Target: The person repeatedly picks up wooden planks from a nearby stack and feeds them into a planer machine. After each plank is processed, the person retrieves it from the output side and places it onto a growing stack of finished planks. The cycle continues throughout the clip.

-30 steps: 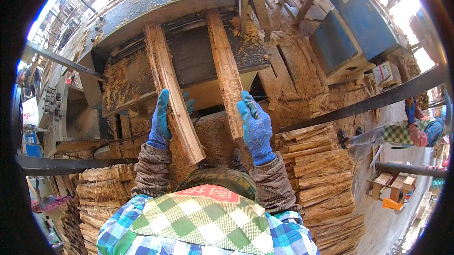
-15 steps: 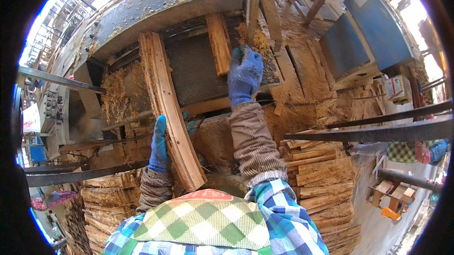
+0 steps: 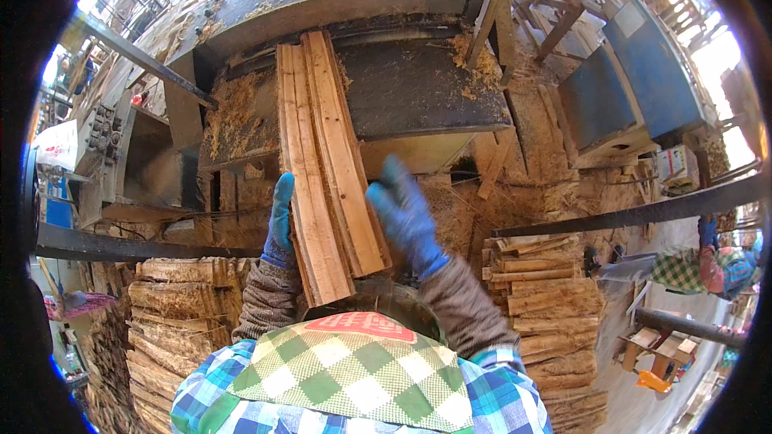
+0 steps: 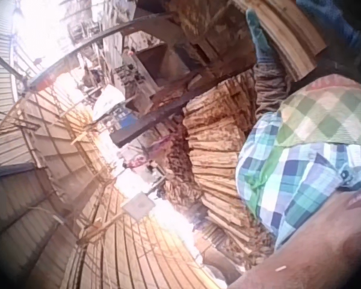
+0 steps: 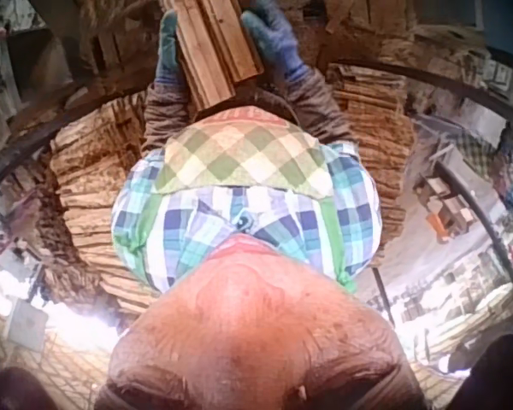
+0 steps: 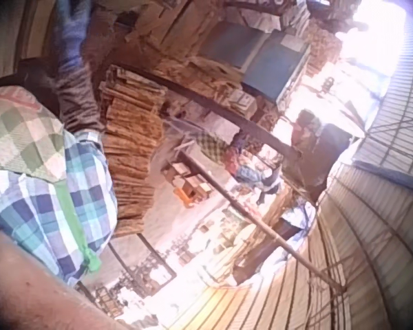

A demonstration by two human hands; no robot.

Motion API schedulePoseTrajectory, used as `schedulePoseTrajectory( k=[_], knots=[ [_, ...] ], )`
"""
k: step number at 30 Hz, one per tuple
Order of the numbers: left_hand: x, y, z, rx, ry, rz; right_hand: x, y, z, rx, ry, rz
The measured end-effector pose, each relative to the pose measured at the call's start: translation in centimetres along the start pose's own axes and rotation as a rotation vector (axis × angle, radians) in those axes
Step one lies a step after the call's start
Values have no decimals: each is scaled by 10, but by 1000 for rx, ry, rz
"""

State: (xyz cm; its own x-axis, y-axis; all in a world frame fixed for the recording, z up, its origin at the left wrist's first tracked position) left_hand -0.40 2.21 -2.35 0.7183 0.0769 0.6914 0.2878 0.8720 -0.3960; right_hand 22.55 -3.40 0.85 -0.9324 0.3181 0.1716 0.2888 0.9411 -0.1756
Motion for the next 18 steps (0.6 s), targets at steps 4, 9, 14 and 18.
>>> schedulePoseTrajectory(
  k=[4, 9, 14, 18],
  knots=[
    [22, -9, 1, 180, 52, -239, 25, -69, 13, -66, -198, 37],
    [31, 13, -11, -97, -416, -434, 0, -65, -24, -55, -251, 194],
    [34, 42, -9, -73, -498, -484, -21, -38, -48, -66, -301, 209],
    [38, 48, -5, 1, -466, -434, -33, -16, -46, -63, -248, 200]
  ],
)
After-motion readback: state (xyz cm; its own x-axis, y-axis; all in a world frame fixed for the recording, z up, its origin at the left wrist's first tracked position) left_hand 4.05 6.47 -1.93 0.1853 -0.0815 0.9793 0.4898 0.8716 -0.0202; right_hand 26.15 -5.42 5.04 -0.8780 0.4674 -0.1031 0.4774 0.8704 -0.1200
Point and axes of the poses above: each hand's wrist, its own y-axis towards the middle knuckle, its own x-axis out of the palm, z = x × y, the point moved 5 cm from there along y, towards the middle knuckle, and after that the axes turned 7 degrees about x, right-handed, at the moved point
